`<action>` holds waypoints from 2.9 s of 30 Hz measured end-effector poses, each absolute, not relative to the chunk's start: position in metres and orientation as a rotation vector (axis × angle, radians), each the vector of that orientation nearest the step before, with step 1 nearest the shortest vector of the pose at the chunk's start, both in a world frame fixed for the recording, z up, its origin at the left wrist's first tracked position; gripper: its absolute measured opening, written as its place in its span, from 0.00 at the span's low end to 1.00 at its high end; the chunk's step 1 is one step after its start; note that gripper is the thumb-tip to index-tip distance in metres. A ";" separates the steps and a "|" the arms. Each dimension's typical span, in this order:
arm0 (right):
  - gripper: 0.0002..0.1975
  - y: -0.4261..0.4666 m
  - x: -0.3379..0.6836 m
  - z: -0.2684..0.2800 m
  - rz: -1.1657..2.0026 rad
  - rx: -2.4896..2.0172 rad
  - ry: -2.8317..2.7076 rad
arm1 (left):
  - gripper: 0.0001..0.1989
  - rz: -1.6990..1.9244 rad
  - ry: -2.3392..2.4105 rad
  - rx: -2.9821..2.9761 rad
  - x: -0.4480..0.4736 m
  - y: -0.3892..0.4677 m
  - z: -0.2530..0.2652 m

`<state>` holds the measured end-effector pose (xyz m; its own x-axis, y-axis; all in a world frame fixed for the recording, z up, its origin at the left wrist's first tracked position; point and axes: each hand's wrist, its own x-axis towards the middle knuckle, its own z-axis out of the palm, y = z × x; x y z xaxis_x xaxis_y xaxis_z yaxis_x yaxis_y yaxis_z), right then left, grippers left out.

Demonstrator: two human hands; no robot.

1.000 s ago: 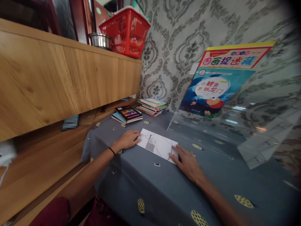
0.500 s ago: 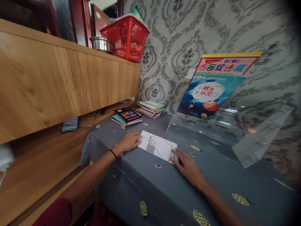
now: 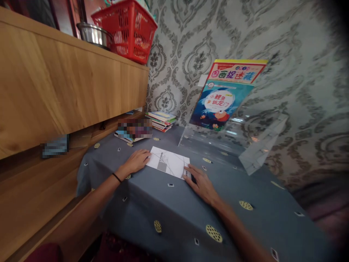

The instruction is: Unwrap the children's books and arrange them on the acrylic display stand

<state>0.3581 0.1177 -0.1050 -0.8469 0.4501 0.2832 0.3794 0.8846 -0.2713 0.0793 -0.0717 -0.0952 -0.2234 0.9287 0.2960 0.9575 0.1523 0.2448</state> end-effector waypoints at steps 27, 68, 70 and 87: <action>0.19 0.067 0.325 -0.075 0.333 -0.032 -2.896 | 0.24 -0.559 -2.181 -2.138 0.079 -0.070 -0.091; 0.16 0.094 0.221 -0.081 0.972 0.462 -2.673 | 0.17 -0.771 -2.133 -1.808 0.148 -0.098 -0.082; 0.16 0.095 0.220 -0.081 0.909 0.489 -2.670 | 0.17 -0.774 -2.131 -1.811 0.148 -0.097 -0.082; 0.22 0.108 0.215 -0.089 0.838 0.475 -2.746 | 0.13 -0.611 -2.170 -1.793 0.144 -0.084 -0.090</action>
